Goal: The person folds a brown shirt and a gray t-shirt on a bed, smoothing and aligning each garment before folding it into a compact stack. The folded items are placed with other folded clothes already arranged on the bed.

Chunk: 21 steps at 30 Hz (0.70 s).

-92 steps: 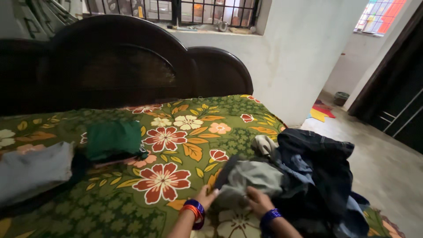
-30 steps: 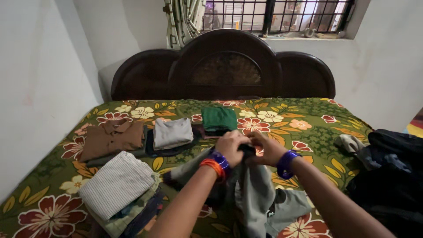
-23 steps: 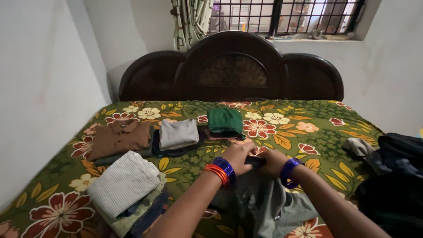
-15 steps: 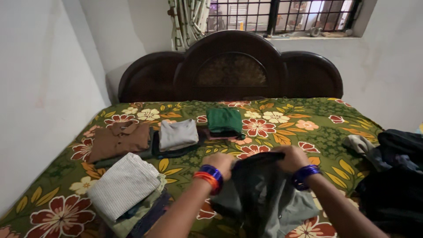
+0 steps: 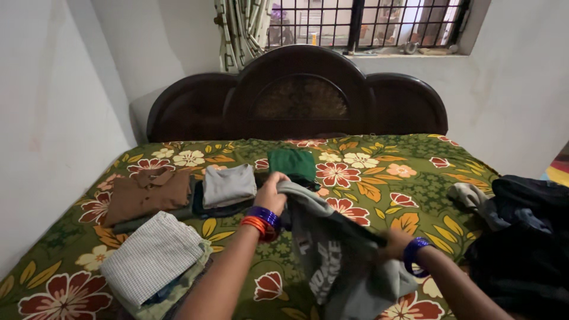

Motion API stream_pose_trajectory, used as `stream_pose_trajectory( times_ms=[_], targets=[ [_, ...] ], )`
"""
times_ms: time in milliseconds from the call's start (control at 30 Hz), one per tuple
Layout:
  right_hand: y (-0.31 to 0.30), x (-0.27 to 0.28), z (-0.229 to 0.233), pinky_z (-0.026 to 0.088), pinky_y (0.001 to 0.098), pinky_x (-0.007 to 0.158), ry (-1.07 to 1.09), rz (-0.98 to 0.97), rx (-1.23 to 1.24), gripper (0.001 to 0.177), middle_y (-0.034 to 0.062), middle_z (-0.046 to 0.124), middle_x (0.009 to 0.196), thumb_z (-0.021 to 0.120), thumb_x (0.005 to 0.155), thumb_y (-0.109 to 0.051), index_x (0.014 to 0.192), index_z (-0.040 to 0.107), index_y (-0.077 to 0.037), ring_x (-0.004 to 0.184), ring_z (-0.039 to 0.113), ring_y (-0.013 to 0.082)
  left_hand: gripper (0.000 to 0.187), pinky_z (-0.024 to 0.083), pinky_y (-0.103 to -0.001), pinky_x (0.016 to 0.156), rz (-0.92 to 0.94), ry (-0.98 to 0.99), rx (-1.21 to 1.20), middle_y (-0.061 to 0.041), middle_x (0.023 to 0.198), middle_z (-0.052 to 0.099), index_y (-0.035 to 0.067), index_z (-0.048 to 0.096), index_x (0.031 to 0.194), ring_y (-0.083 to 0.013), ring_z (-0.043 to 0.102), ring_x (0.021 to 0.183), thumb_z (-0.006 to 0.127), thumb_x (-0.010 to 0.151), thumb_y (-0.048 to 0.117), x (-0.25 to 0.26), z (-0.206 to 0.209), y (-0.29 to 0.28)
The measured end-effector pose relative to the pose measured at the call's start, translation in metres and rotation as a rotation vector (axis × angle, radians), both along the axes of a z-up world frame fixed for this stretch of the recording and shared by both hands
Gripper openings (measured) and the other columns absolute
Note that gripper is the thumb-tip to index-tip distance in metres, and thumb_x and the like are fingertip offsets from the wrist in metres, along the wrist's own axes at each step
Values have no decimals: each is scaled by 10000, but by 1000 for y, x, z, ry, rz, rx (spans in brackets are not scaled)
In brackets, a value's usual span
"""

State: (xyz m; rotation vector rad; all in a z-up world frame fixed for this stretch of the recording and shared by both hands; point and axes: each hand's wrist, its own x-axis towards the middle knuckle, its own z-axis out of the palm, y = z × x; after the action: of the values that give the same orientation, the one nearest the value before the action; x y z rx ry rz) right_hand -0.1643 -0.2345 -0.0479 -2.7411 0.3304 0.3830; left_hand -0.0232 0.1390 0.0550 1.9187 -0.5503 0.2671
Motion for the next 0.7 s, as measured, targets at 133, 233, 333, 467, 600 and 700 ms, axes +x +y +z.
stream_pose_trajectory(
  times_ms=[133,233,333,467,600,700],
  targets=[
    [32,-21,16,563,378,920,151,229,-138,577,66,766,1115,865,748,-487,1213,718,-180,1030,718,229,314,579,-430,810,17,-98,-8,-135,987,770,149,660,1045,-330,737,955,620,752,41,-1,18,-4],
    [64,-15,32,537,403,934,-187,285,156,679,88,744,1174,894,722,-406,1308,651,-165,1062,692,234,270,573,-416,837,33,-70,173,-150,983,766,178,707,1033,-344,728,953,741,765,192,-22,34,-27],
    [94,15,52,569,388,905,-485,147,658,875,57,743,1170,889,676,-282,1450,486,-203,1007,695,224,395,582,-375,893,-138,-67,130,-149,1057,762,138,695,1098,-307,739,983,728,706,165,-48,47,-53],
    [112,34,79,618,370,900,-636,24,690,372,102,812,1068,743,817,-110,1184,719,-54,979,759,219,564,579,-374,968,-456,61,-330,-80,1212,666,122,583,1222,-228,681,1094,750,683,139,-54,54,-60],
    [107,45,107,600,371,892,-695,27,1074,316,88,762,1086,607,901,-31,1209,677,-51,974,731,199,756,545,-358,1026,-677,471,-547,-9,1253,688,248,495,1365,-178,644,1210,840,695,191,-40,25,-42],
    [109,49,115,571,389,885,-692,15,1350,268,98,736,1086,601,955,-42,1212,670,-9,971,705,213,566,555,-390,954,-674,25,35,-123,1211,723,42,653,1261,-273,665,1137,857,788,276,-38,-24,-37]
  ],
)
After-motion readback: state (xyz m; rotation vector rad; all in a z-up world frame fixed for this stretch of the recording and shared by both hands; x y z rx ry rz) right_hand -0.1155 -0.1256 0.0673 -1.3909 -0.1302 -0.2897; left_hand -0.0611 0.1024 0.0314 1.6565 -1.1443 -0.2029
